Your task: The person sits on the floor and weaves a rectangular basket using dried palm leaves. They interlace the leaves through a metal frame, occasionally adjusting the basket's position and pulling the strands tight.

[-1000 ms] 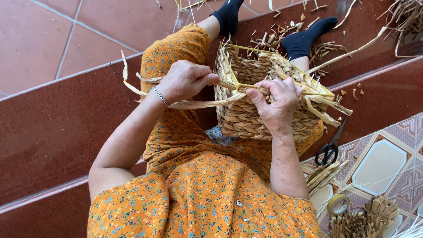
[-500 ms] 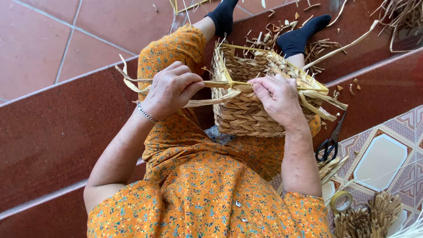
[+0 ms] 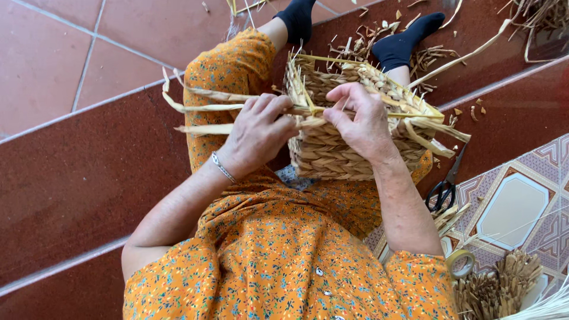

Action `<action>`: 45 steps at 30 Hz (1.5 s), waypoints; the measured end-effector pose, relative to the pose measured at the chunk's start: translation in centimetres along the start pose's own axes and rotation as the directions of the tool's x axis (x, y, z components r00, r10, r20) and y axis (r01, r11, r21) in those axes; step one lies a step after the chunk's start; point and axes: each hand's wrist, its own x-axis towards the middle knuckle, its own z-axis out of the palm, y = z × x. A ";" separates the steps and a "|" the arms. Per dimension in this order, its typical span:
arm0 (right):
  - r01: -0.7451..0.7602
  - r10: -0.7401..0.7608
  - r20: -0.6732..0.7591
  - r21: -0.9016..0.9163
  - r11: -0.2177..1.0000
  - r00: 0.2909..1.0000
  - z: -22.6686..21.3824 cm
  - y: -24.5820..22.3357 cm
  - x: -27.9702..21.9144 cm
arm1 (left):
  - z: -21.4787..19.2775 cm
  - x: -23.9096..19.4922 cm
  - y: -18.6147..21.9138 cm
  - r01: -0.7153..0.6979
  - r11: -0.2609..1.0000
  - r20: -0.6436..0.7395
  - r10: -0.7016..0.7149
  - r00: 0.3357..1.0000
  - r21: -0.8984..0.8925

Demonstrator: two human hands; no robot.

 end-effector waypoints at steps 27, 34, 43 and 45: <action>-0.080 0.060 -0.083 -0.256 0.963 0.995 -2.3 -3.6 1.0 | -1.8 -3.7 0.3 0.152 0.968 -0.220 -0.195 0.956 -0.198; -0.047 0.149 -0.234 0.392 0.919 0.961 -11.6 -2.2 -3.8 | -0.4 -3.2 -2.6 0.238 0.964 -0.292 -0.262 0.920 -0.117; 0.169 -0.013 -0.278 0.545 0.821 0.960 -11.4 7.4 -5.4 | -2.2 -2.7 -5.5 0.432 0.593 -0.063 -0.634 0.771 -0.680; 0.189 -0.049 -0.300 0.460 0.867 0.953 -9.7 10.3 -5.2 | -0.4 -3.6 -4.7 0.420 0.701 -0.149 -0.595 0.790 -0.577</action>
